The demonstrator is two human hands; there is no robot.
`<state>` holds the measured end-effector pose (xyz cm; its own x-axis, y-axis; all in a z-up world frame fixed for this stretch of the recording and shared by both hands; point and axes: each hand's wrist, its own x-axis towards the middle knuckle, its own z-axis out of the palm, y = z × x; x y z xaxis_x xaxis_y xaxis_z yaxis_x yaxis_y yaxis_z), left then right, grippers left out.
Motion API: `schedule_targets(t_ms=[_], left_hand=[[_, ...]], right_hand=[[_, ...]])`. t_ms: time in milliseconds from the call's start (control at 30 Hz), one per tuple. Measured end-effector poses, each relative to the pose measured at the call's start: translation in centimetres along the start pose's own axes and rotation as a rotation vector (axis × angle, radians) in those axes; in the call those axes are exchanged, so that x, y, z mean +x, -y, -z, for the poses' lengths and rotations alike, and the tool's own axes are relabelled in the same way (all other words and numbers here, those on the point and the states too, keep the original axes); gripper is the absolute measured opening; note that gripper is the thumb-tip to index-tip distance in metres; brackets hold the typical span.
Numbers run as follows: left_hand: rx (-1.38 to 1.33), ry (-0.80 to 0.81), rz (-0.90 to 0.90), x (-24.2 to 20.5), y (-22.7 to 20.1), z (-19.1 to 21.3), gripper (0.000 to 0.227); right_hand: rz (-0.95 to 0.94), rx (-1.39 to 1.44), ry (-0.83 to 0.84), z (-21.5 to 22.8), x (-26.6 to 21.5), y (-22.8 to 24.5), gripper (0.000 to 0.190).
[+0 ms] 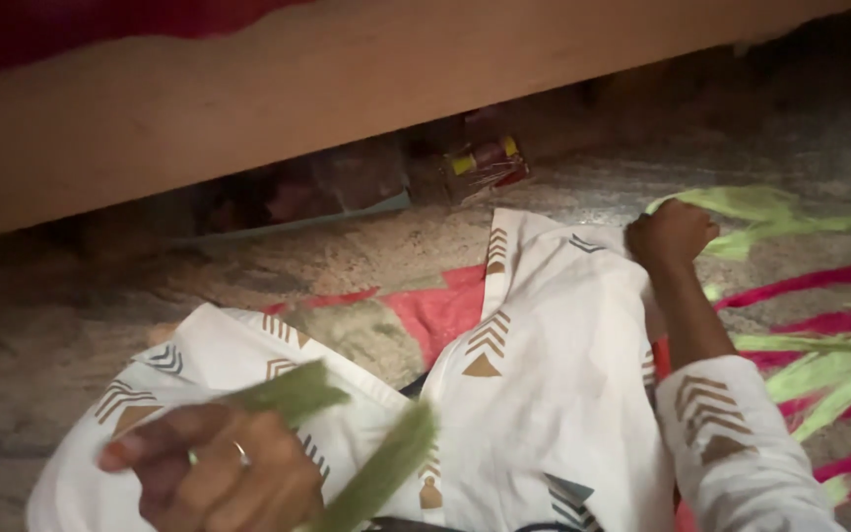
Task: Sewing or attaching light green ribbons onto a piece of white fabric using a needle and thread.
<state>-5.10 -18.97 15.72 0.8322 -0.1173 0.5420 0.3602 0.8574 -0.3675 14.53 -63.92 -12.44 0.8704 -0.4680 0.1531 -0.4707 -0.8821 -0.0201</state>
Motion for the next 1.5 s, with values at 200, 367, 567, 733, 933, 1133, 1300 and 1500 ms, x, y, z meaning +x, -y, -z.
schedule_targets(t_ms=[200,367,567,733,933,1133,1300,1500], left_hand=[[0.940,-0.280,0.186,1.9,-1.1,-1.7,0.024],[1.492,-0.336,0.255,4.7,-0.1,-5.0,0.035],[2.105,0.068,0.493,8.0,1.4,-10.4,0.048],[2.208,0.131,0.633,7.8,1.1,-11.6,0.049],[2.359,0.118,0.519,7.1,0.6,-11.7,0.049],[2.338,-0.013,0.447,6.4,1.1,-11.5,0.049],[2.275,-0.035,0.443,6.3,0.5,-10.5,0.047],[2.316,-0.053,0.394,6.2,-0.4,-10.0,0.046]], right_hand=[[0.252,0.644,0.018,18.0,-6.6,7.7,0.019],[0.447,1.426,0.385,29.0,-14.7,14.0,0.018],[0.694,1.843,0.772,34.7,-21.2,17.4,0.022],[0.925,1.746,0.747,37.7,-23.2,19.1,0.045],[0.791,1.664,0.777,37.7,-23.5,18.0,0.032],[0.743,1.648,0.782,38.2,-24.5,16.5,0.010],[0.472,1.797,0.961,41.3,-25.2,17.7,0.023],[0.710,1.492,0.724,38.0,-25.2,17.6,0.018]])
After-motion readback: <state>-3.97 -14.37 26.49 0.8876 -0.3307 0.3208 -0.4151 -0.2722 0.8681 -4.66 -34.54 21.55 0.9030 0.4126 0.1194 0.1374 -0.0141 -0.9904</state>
